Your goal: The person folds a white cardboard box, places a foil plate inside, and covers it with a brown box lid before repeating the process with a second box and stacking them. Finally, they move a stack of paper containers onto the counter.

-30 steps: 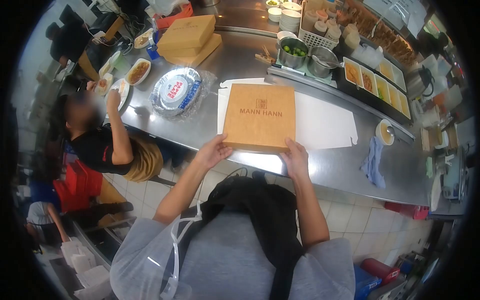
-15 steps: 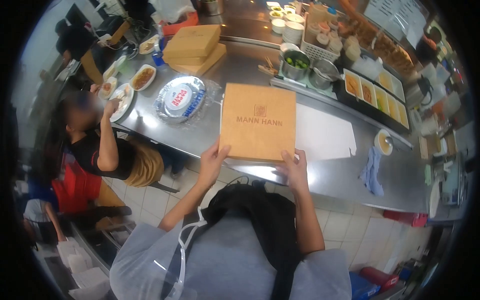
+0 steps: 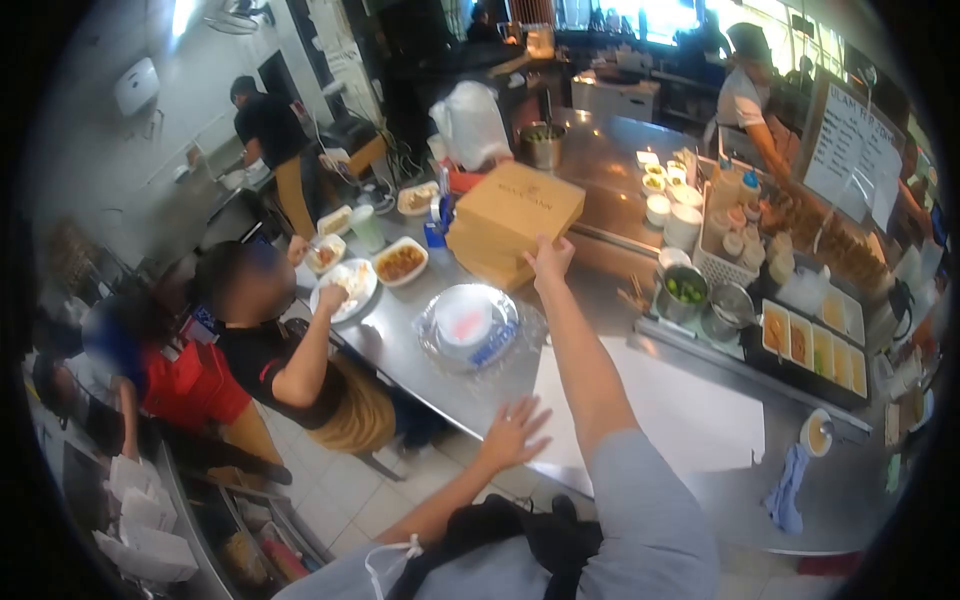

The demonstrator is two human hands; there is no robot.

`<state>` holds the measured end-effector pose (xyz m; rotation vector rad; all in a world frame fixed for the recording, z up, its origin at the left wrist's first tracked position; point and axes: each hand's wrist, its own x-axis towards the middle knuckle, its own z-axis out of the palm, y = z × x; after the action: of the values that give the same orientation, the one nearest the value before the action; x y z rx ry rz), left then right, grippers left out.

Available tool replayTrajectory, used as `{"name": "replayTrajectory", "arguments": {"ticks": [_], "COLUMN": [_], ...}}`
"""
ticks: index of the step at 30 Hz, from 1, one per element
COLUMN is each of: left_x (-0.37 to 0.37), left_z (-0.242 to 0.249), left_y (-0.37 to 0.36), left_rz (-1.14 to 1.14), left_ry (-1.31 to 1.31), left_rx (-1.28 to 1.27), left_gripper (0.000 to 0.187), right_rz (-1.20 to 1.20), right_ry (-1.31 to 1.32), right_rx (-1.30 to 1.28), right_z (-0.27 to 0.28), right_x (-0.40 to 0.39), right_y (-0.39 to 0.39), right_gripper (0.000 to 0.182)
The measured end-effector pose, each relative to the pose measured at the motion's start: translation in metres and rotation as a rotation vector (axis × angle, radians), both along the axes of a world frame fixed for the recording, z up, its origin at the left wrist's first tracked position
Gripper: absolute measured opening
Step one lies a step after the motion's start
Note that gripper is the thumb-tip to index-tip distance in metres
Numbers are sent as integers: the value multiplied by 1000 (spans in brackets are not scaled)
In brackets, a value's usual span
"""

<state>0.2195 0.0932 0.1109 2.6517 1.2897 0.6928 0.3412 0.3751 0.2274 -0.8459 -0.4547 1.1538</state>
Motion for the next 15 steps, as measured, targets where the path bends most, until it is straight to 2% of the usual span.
{"name": "replayTrajectory", "arguments": {"ticks": [3,7,8,9,10,11,13,14,15], "left_x": [0,-1,-1,-2,-3,-4,-3,5,15], "left_z": [5,4,0,-4,-8,-14,-19,-18,-8], "left_y": [0,0,1,2,4,6,9,9,11], "left_rz": [8,11,3,-7,-29,-29,-28,-12,-103], "left_ry": [-26,-23,-31,-27,-23,-9,27,50,42], "left_rx": [-19,-98,-103,-115,-128,-120,-134,-156,-133], "left_gripper": [51,54,56,57,58,59,63,65,69], "right_rz": [-36,1,-108,-212,-159,-188,51,-44,-78], "right_ry": [-130,-344,-650,-959,-925,-938,-910,-1075,-1080], "right_rx": [-78,-273,-222,-171,-144,-205,-107,-196,-265], "right_z": [-7,-19,-29,-40,-33,-47,-82,-98,-106], "right_x": [-16,-9,0,12,26,52,108,134,154], "right_y": [37,8,-5,-24,-65,-102,-188,-233,-274], "right_gripper": [61,67,66,64,51,51,35,26,26]}}
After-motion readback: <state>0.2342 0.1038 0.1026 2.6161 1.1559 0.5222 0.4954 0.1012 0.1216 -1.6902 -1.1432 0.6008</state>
